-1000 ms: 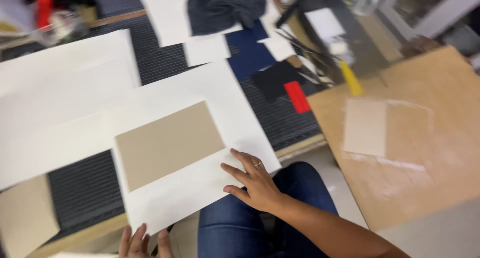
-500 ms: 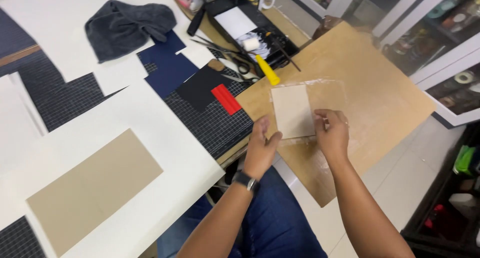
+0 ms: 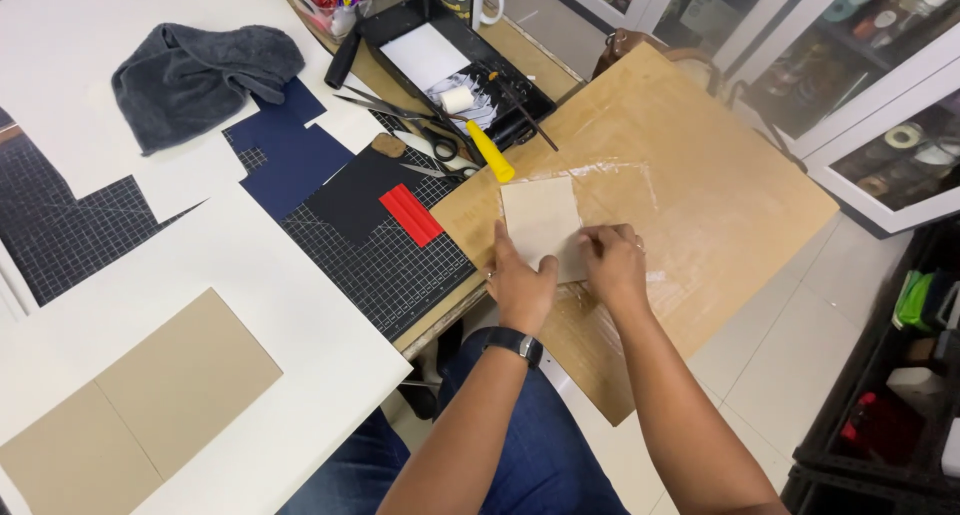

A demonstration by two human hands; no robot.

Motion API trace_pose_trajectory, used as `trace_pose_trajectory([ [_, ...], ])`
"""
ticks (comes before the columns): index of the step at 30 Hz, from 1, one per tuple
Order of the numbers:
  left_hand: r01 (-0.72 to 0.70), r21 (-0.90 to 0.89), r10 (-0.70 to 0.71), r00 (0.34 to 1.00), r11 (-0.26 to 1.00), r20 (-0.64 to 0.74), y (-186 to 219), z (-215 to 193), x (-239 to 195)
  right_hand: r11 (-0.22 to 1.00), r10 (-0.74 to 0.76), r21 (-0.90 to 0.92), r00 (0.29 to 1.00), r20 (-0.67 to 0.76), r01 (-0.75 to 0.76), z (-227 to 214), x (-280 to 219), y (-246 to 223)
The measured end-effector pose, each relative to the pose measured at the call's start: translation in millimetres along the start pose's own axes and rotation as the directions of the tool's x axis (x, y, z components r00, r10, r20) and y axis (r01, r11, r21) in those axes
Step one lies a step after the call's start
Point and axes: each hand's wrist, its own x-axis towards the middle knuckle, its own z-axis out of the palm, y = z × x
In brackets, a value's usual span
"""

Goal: The person smooths a white sheet with a red tool, then applies glue to two beige paper pieces using a foam roller and adheres them to a larger white sheet. They repeat the process for another pair of beige pieces and finish by smoothing the assembled sheet with the red tool.

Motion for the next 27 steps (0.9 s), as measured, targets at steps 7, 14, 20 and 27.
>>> trace_pose_trajectory([
  [7,0.01,-0.193,-0.007,1.0,0.981,0.018,34.4,-47.8,-24.4,0.86,0.153,0.476,0.982,0.107,-0.186,-62.1,-21.1,-58.1],
  [14,0.061,-0.159,-0.039,0.99,0.985,0.138,62.3,-86.7,-70.7,0.758,0.103,0.629,0.984,0.147,-0.173,-97.5,-60.9,-101.9],
  [20,0.122,-0.404,-0.051,0.982,0.907,0.182,63.3,-110.1,-92.3,0.541,-0.014,0.824,0.978,0.208,-0.167,-93.7,-76.5,-103.4],
  [27,0.177,-0.654,0.011,0.962,0.735,0.272,43.3,-135.7,-137.5,0.247,-0.126,0.808,0.809,0.574,-0.534,-77.5,-95.8,-120.8],
])
